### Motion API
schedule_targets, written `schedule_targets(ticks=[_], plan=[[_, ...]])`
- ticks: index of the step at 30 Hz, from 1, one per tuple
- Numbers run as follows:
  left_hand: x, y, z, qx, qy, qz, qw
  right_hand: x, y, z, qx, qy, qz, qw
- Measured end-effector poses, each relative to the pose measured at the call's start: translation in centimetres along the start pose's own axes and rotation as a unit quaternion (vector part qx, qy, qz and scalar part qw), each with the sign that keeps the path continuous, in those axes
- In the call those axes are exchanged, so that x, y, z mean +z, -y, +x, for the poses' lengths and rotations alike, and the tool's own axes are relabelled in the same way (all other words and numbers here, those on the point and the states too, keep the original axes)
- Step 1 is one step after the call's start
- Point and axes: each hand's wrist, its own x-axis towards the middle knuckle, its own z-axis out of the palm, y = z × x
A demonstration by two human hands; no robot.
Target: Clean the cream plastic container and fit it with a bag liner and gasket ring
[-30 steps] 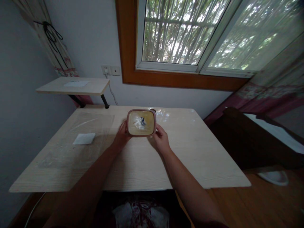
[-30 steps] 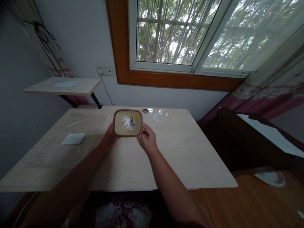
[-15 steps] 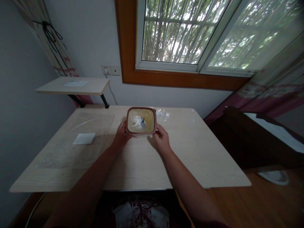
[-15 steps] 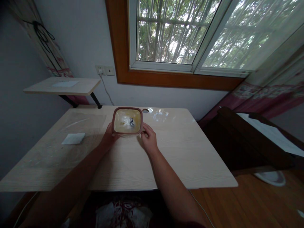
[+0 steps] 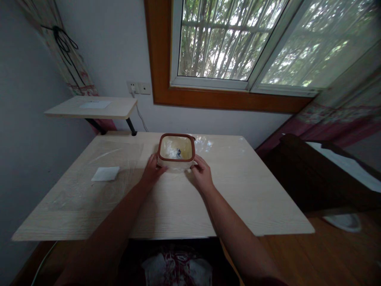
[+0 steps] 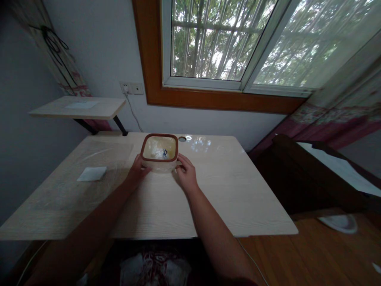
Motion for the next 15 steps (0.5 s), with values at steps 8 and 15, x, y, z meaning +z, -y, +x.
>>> schedule_targets(ticks=[8,15], plan=[[0.11,0.64,-0.03,0.011,0.015,0.011,1.000,0.23,-0.29,0.00,0.025,-0.007,0.022,0.999],[0.15,1.03,0.08,0.028,0.014,0.005,1.000,0.20,-0.50,-0.01,0.032,-0.002,0.026,0.999]])
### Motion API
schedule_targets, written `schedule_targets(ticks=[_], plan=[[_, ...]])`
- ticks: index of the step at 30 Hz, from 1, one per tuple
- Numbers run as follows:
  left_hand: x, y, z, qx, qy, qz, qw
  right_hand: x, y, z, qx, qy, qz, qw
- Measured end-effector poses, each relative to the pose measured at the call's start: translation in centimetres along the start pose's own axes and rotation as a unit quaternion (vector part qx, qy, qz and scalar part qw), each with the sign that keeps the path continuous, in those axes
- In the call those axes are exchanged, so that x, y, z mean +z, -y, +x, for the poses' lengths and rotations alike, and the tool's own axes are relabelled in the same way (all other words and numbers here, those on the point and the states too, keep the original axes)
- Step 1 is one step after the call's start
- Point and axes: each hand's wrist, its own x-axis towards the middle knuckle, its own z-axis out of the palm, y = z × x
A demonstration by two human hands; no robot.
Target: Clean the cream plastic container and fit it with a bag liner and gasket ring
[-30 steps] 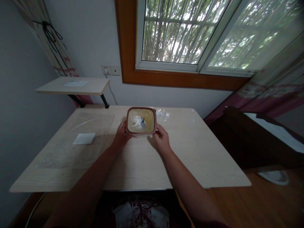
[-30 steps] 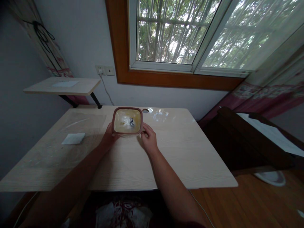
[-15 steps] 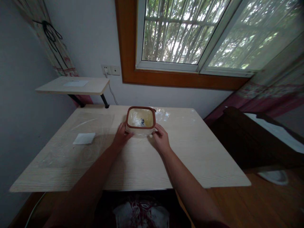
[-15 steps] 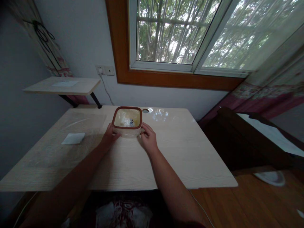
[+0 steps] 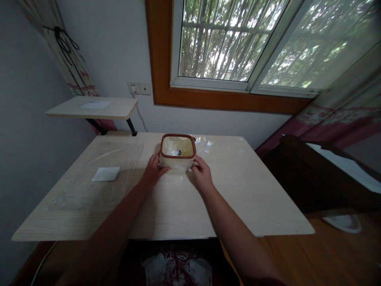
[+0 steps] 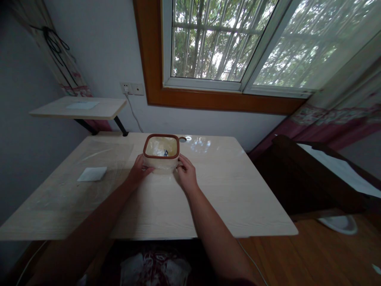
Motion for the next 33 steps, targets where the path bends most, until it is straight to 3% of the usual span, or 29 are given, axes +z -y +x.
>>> schedule_targets(ticks=[6,13,21,33], plan=[[0.1,-0.2,-0.2,-0.001,-0.024,-0.027,0.999,0.1,-0.4,0.0,-0.001,-0.011,-0.003,1.000],[-0.3,-0.7,-0.4,0.088,-0.074,-0.053,0.992,0.1,0.7,-0.2,0.003,-0.026,0.019,0.999],[-1.3,-2.5,-0.5,0.191,-0.092,0.016,0.977,0.1,1.9,-0.5,-0.099,-0.037,0.000,0.994],[-1.5,-2.9,-0.9,0.099,-0.043,0.013,0.994,0.0,1.6,-0.5,-0.074,-0.022,-0.075,0.994]])
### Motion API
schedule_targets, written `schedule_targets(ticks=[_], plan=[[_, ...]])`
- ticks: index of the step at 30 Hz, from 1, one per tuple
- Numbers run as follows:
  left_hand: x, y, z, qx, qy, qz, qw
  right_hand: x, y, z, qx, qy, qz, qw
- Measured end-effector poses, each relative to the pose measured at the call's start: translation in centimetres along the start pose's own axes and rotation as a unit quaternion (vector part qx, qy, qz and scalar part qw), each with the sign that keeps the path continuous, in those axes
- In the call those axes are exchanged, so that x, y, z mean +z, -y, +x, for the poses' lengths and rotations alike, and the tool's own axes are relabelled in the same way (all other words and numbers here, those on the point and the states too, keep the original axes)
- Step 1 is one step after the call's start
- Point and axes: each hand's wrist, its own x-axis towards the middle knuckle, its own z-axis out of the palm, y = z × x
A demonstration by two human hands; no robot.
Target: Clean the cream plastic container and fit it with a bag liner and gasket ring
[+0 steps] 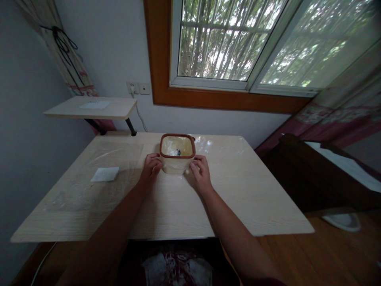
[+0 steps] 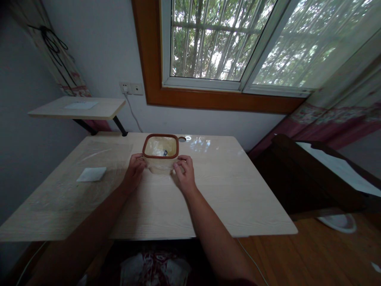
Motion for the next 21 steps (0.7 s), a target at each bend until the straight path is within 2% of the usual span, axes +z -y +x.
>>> schedule_targets(ticks=[5,13,16,21], plan=[[0.0,-0.1,0.2,-0.014,0.004,0.014,1.000,0.1,0.0,0.1,0.004,0.005,-0.030,1.000],[0.1,-0.4,0.3,0.058,-0.044,0.028,0.997,0.0,1.2,0.1,-0.058,-0.015,-0.023,0.998],[0.0,-0.4,0.3,0.069,-0.034,0.028,0.997,0.1,1.2,0.1,-0.068,-0.004,-0.027,0.997],[-0.4,-0.5,0.1,0.034,0.002,0.034,0.999,0.1,0.6,0.0,-0.054,0.014,-0.049,0.997]])
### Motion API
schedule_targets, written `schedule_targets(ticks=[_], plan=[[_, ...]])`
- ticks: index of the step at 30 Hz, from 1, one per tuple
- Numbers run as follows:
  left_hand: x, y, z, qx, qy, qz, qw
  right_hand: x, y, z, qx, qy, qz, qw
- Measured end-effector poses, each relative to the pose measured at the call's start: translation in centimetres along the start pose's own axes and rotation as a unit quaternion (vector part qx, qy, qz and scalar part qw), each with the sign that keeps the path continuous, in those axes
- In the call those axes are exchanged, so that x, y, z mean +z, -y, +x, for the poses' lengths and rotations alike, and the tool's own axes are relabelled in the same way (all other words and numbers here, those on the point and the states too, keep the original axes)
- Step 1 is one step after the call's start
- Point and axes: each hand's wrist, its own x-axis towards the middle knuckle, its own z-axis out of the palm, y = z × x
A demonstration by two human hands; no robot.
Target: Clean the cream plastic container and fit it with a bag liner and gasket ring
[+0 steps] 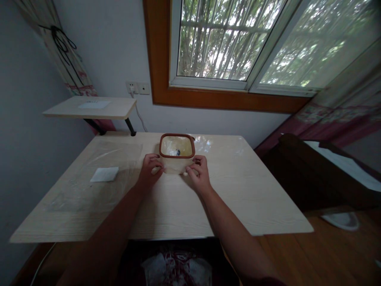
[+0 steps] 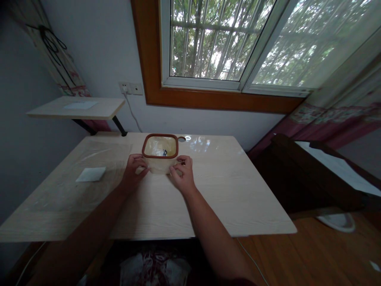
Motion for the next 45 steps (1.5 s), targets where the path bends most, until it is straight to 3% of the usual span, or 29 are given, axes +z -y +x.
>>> schedule_targets(ticks=[7,12,16,21,27,37,41,45], plan=[[-0.1,0.6,0.1,-0.019,0.019,0.040,0.999,0.2,-0.4,-0.1,0.017,0.004,-0.007,1.000],[-0.6,0.4,0.1,-0.011,-0.034,0.022,0.999,0.2,-0.2,0.1,0.026,-0.009,-0.006,1.000],[0.1,0.5,0.1,-0.018,-0.080,-0.048,0.995,0.3,-0.1,0.1,0.029,-0.024,0.011,0.999],[2.4,0.8,0.3,-0.063,-0.051,-0.133,0.988,0.9,-0.8,0.0,0.052,-0.025,0.030,0.998],[3.2,1.4,-0.1,-0.137,-0.005,-0.115,0.984,1.2,-1.4,-0.2,0.059,0.002,0.020,0.998],[1.8,1.8,-0.5,-0.074,0.017,-0.097,0.992,1.0,-1.5,-0.2,0.051,-0.002,0.025,0.998],[1.1,1.6,-0.6,-0.046,0.000,-0.104,0.994,0.3,-0.9,-0.2,0.032,-0.038,0.037,0.998],[0.6,1.3,-0.3,-0.061,-0.041,-0.113,0.991,0.0,-0.3,-0.1,0.033,-0.081,0.027,0.996]])
